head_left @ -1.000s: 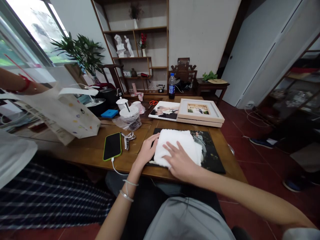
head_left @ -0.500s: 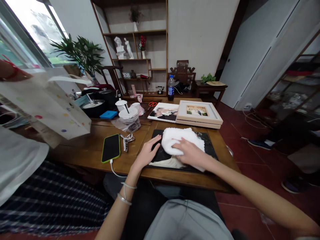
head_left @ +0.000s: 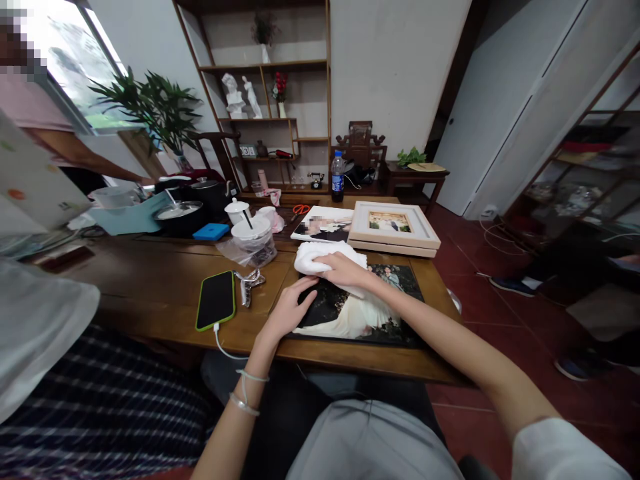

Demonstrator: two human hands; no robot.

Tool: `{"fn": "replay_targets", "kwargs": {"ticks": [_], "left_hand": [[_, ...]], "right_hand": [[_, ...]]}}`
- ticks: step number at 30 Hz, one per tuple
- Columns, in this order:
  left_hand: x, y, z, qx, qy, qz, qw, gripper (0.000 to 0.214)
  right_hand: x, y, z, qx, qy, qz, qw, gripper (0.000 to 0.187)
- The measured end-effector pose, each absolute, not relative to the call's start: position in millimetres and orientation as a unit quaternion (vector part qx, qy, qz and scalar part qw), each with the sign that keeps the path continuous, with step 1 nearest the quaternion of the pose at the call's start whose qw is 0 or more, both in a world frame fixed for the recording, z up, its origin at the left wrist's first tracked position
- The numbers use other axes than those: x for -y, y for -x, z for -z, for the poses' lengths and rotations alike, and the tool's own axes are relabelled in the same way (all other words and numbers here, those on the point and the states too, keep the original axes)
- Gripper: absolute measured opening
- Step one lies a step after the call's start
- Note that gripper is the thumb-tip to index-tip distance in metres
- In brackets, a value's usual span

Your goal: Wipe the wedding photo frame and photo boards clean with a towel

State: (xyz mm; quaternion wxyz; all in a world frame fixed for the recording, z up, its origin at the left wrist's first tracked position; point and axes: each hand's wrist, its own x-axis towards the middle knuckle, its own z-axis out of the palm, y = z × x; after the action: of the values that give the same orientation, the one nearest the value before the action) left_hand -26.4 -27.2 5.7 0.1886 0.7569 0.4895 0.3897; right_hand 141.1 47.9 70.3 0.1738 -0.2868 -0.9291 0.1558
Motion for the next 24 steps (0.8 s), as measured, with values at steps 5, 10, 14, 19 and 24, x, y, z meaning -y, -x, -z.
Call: {"fn": "replay_targets", "kwargs": {"ticks": [5, 10, 14, 19, 24], "left_hand": [[28, 27, -7, -0.477, -0.762, -0.389, 0.199, 0.035], [28, 27, -6, -0.474, -0.764, -0.389, 0.199, 0.035], [28, 27, -6, -0.475, -0.765, -0.391, 0.193, 0.035], [28, 26, -6, -0.475, -0.764, -0.392, 0.192, 0.035], [28, 26, -8, -0.477, -0.764, -0.386, 0.200, 0.036]], "right_hand": [[-25, -212, -64, 0.916, 0.335, -0.132, 0.177, 0.026], [-2, -306, -51, 0.862, 0.463, -0.082, 0.188, 0.037], [13, -332, -49, 0.855, 0.483, -0.068, 0.178, 0.037], [23, -280, -58, 0.883, 0.438, -0.049, 0.163, 0.043], [26, -205, -57, 0.929, 0.329, -0.058, 0.157, 0.047]]}}
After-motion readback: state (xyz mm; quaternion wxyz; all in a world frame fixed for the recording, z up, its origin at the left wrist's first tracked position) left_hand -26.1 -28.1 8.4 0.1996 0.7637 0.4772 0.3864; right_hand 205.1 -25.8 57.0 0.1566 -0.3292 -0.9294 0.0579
